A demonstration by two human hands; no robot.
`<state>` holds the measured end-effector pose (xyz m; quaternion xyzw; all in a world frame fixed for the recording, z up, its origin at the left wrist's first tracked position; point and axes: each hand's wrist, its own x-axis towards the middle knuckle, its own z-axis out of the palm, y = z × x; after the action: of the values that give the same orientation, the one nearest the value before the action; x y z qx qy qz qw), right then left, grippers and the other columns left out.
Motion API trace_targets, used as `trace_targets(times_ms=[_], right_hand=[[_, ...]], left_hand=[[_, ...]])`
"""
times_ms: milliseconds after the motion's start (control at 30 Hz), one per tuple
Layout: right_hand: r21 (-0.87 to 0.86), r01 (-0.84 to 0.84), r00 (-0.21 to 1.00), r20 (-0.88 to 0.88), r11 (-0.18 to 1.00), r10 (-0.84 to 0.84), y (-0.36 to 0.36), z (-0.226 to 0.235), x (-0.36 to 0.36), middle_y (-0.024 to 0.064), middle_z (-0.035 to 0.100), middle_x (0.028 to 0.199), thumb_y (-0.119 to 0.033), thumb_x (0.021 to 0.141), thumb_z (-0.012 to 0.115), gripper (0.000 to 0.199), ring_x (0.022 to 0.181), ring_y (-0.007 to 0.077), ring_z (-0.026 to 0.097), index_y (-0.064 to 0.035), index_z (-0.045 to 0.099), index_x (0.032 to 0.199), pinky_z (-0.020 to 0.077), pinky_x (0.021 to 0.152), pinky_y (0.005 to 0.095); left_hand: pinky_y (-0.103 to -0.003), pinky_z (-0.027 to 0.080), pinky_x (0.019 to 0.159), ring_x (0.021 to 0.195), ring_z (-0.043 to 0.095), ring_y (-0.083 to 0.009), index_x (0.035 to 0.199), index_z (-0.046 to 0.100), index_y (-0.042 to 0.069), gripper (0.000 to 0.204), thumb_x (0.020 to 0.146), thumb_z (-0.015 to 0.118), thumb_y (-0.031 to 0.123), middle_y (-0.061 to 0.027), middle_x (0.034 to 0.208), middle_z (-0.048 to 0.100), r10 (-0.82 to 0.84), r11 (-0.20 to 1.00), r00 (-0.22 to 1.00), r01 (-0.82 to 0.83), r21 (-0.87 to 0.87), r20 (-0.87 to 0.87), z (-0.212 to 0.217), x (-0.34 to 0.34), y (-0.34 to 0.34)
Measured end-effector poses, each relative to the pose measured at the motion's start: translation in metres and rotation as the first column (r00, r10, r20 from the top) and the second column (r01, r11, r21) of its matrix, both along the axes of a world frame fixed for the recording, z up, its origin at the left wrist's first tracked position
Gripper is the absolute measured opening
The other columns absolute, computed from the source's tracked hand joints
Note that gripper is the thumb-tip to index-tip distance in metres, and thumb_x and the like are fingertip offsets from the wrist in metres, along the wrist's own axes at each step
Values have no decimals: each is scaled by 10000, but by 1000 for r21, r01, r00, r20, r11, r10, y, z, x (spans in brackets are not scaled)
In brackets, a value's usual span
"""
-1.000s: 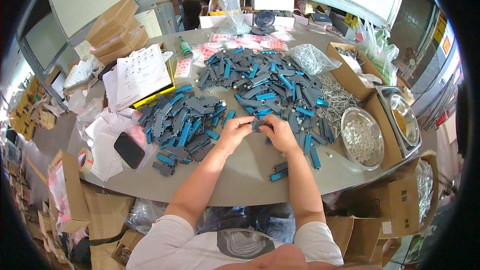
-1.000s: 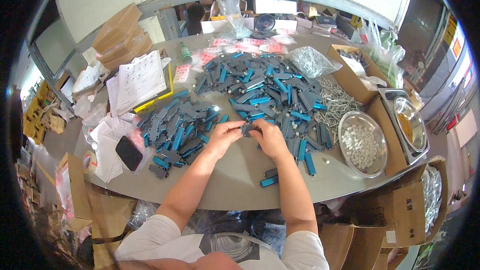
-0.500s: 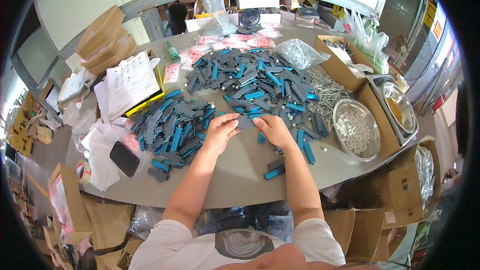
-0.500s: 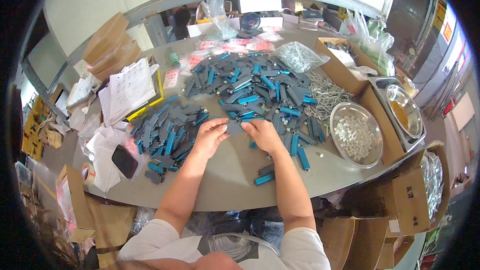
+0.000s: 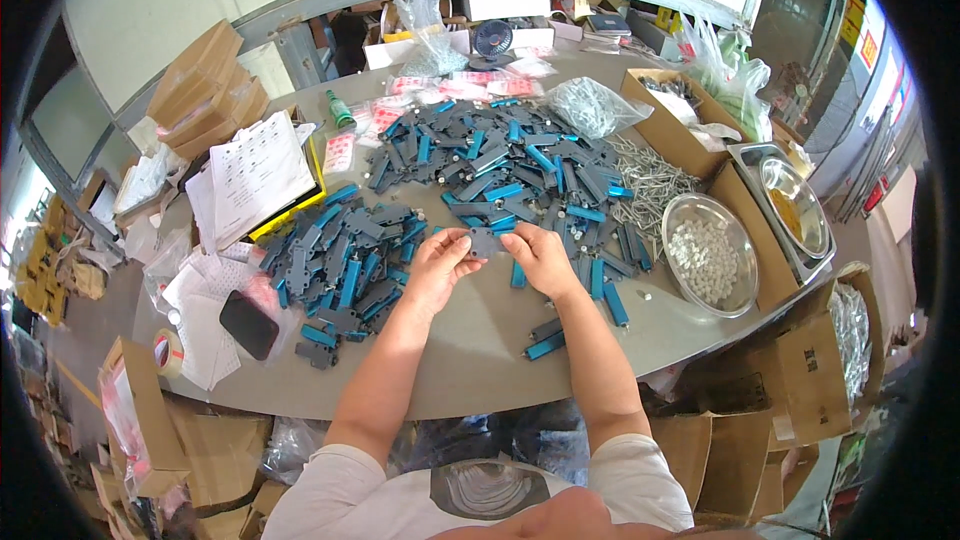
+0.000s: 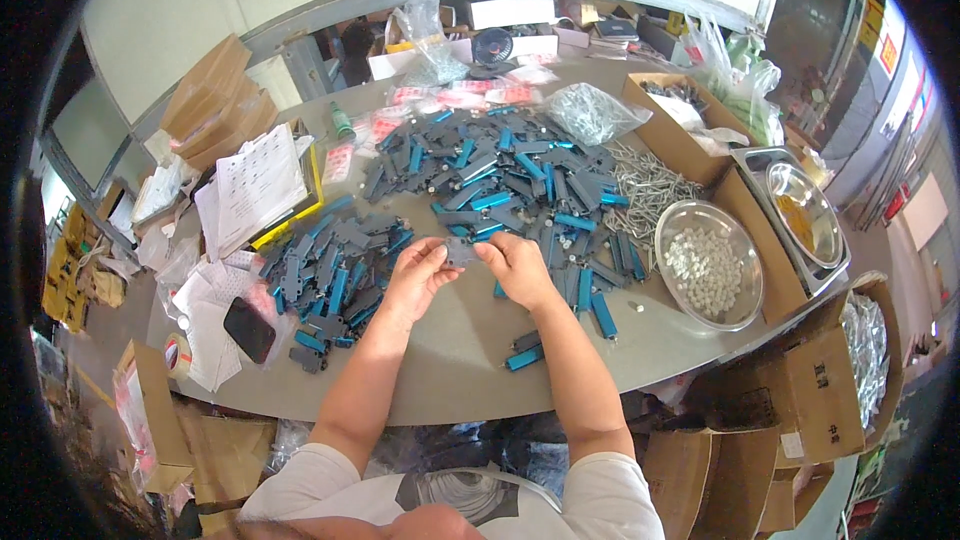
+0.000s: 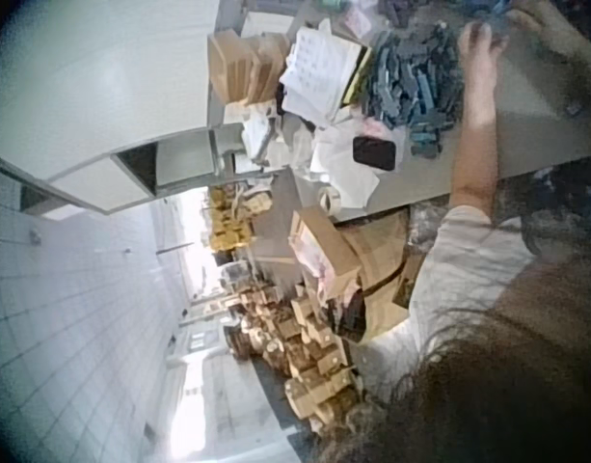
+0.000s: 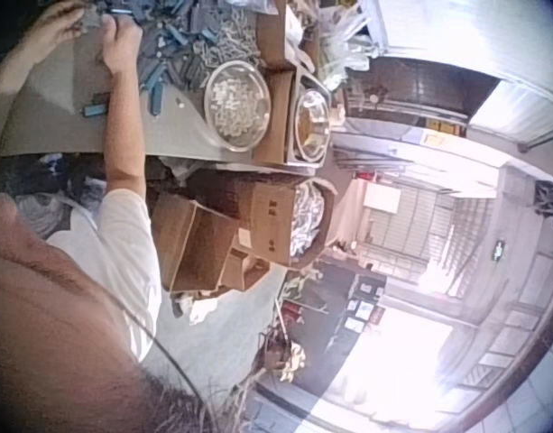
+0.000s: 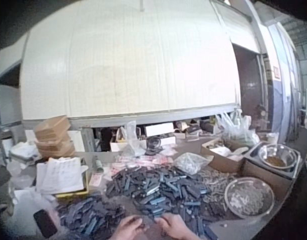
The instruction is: Assembling small blue plastic components by hand by inserting internal pieces into housings at a workbench.
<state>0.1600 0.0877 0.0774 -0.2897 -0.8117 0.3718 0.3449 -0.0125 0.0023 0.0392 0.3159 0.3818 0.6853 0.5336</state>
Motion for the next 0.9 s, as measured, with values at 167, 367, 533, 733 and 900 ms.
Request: trace_targets(times_ms=[167,367,533,733,900], right_hand=[[-157,-16,997,-76,987,4,4,-14,-2,188,571,661,-304,885,570,332,586,329,533,11,606,785,437,575,358],[-47,34,997,65,998,-31,0,1,0,204,581,680,-346,890,556,374,646,364,573,6,613,779,442,602,391],[-48,20,999,47,999,-18,12,-15,0,210,595,708,-350,894,539,371,700,377,599,3,617,812,457,627,418],[263,512,747,334,818,-575,41,-38,33,174,644,924,-360,755,682,406,854,368,614,-58,558,998,487,743,448],[168,525,754,363,835,-547,42,-42,30,167,647,919,-303,733,708,411,854,362,616,-60,551,1024,488,748,443]], left_hand=[[-247,529,687,770,638,-146,1000,568,15,203,900,583,191,-74,896,646,108,994,993,-108,18,-55,-2,7,3],[-241,524,661,730,634,-136,977,577,30,188,898,588,201,-60,859,641,97,995,995,-98,-12,-31,-3,8,1],[-240,506,595,683,626,-134,956,566,50,181,898,587,221,-44,798,630,130,989,983,-138,-55,-131,-2,-1,1],[-313,479,805,944,586,-220,1298,310,91,486,896,569,179,-128,1133,538,725,627,628,-772,105,281,7,-23,1],[-321,450,830,958,577,-208,1388,169,139,669,882,602,208,-142,1160,543,583,797,811,-582,162,40,9,1,0]])
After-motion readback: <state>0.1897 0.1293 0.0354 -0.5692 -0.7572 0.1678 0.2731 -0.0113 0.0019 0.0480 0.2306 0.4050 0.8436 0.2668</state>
